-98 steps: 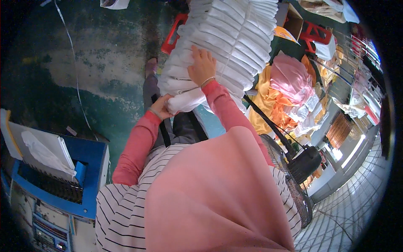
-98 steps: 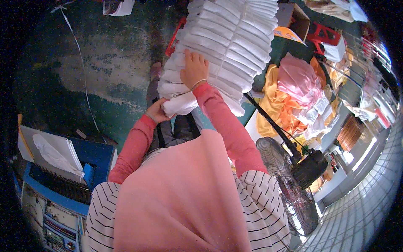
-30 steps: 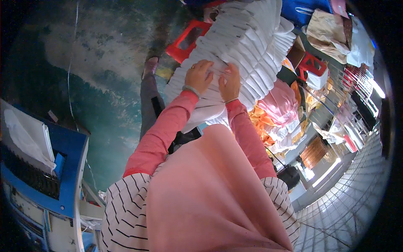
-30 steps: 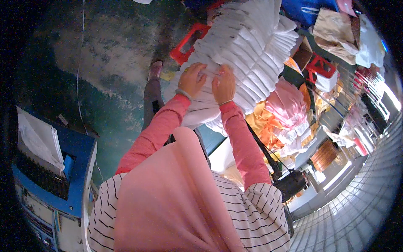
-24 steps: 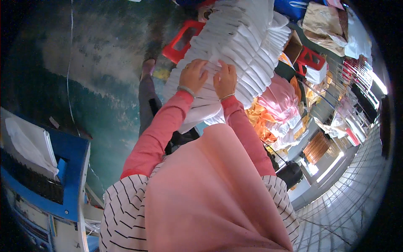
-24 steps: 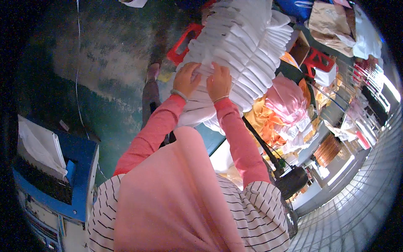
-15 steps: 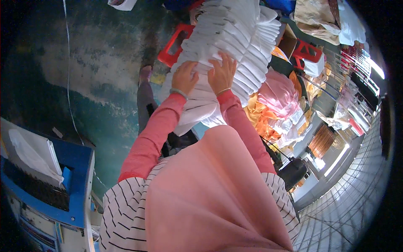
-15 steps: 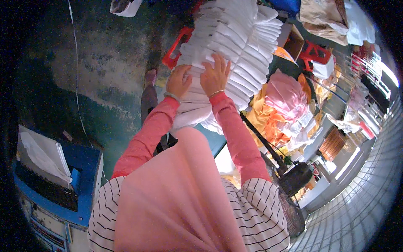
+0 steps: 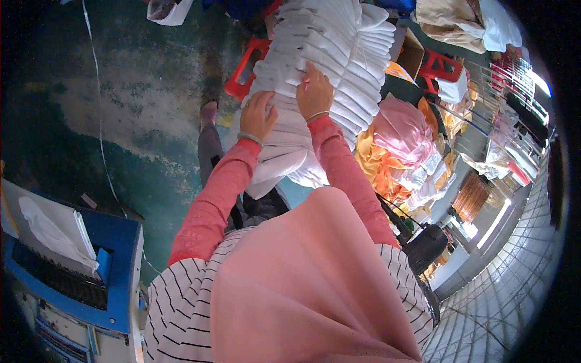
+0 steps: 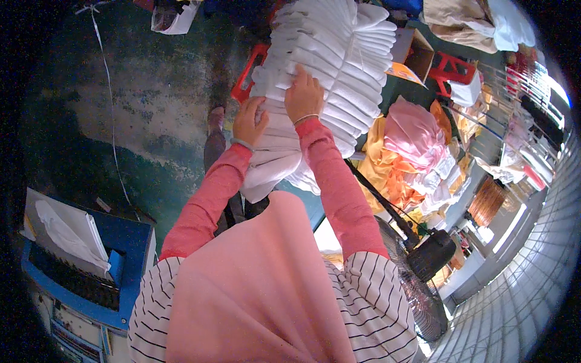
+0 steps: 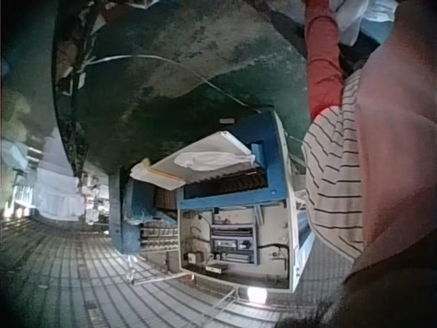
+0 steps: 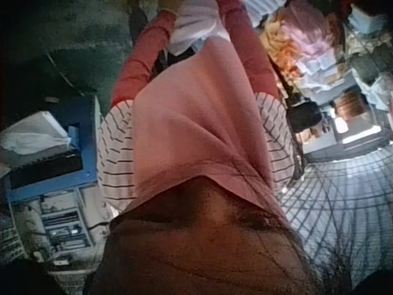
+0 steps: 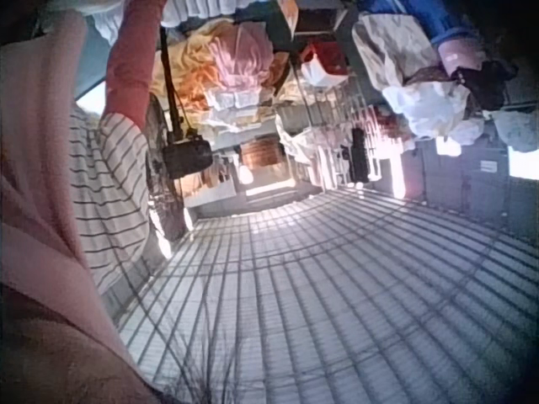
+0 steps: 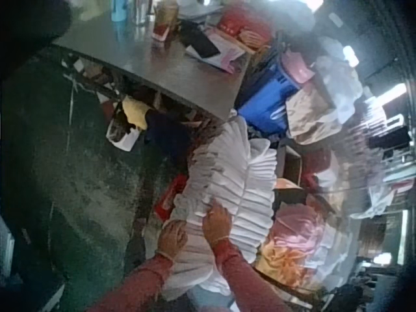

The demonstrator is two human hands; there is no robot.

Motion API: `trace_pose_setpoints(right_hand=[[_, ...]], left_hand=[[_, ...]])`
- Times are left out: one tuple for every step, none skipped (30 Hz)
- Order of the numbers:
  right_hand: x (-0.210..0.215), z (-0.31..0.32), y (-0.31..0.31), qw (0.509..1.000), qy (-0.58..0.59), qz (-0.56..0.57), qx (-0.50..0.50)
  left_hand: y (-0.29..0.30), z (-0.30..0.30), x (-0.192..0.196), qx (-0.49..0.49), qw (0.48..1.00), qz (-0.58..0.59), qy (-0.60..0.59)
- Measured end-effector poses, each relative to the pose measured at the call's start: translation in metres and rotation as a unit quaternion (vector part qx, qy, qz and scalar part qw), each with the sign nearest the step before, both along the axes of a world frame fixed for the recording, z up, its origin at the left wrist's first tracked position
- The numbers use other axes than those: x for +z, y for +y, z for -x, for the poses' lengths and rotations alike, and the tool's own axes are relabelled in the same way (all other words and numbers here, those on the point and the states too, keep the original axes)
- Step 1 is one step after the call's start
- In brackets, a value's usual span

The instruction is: The person uses a calculator and writes in a logbook on a workstation, then picks up paper slips and walks over to a large stack of white garments to straighten and count the top items by hand.

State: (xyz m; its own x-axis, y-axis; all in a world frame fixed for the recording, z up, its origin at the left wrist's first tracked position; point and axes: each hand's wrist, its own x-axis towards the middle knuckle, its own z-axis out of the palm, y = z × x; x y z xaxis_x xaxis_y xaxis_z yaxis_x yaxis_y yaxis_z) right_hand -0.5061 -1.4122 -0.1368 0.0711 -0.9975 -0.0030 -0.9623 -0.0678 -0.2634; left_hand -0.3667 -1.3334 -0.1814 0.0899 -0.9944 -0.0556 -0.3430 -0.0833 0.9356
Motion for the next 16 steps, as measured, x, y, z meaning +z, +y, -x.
trace_pose_setpoints(right_hand=[[0.002, -0.001, 0.000, 1.000, -0.001, 0.000, 0.001], [0.003, -0.002, -0.001, 1.000, 0.006, -0.007, 0.004], [0.005, -0.002, -0.001, 1.000, 0.013, -0.014, 0.007], [0.009, -0.003, -0.002, 1.000, 0.012, -0.013, 0.007], [0.014, -0.004, -0.004, 1.000, 0.021, -0.020, 0.002], [0.016, -0.004, -0.005, 0.999, 0.030, -0.026, -0.002], [0.016, -0.002, -0.007, 0.999, 0.029, -0.024, -0.004], [0.014, 0.001, -0.010, 0.999, 0.031, 0.039, 0.020], [0.012, 0.003, -0.013, 0.993, 0.032, 0.101, 0.045], [0.012, 0.005, -0.015, 0.993, 0.032, 0.102, 0.043], [0.011, 0.007, -0.017, 0.993, 0.028, 0.097, 0.056], [0.011, 0.009, -0.020, 0.993, 0.024, 0.091, 0.068], [0.008, 0.012, -0.021, 0.993, 0.023, 0.091, 0.066], [0.004, 0.016, -0.021, 0.996, 0.007, 0.055, 0.070], [-0.001, 0.020, -0.022, 0.997, -0.010, 0.020, 0.073], [-0.005, 0.025, -0.026, 0.995, -0.063, -0.019, 0.073]], left_hand=[[0.000, 0.000, 0.000, 0.001, 1.000, 0.007, -0.006], [0.000, -0.001, -0.001, 0.001, 1.000, 0.014, -0.012], [0.001, -0.001, -0.001, 0.001, 1.000, 0.013, -0.013], [0.000, -0.001, -0.001, 0.002, 1.000, 0.009, -0.008], [0.000, -0.001, -0.001, 0.003, 1.000, 0.004, -0.004], [0.000, -0.001, -0.001, 0.003, 1.000, 0.005, -0.004], [0.000, -0.001, -0.001, 0.002, 1.000, 0.012, -0.006], [0.000, -0.001, -0.001, 0.002, 1.000, 0.019, -0.008], [-0.001, -0.001, -0.001, 0.000, 1.000, 0.021, -0.009], [-0.001, -0.001, -0.001, 0.001, 1.000, 0.014, -0.004], [-0.001, -0.001, -0.002, 0.001, 1.000, 0.007, 0.000], [-0.001, 0.000, -0.002, 0.000, 1.000, 0.008, 0.000], [-0.001, 0.000, -0.002, -0.003, 1.000, 0.008, -0.010], [-0.001, -0.001, -0.003, -0.005, 1.000, 0.008, -0.021], [-0.001, -0.001, -0.003, -0.007, 1.000, 0.004, -0.023], [0.000, -0.001, -0.003, -0.010, 1.000, 0.001, -0.025]])
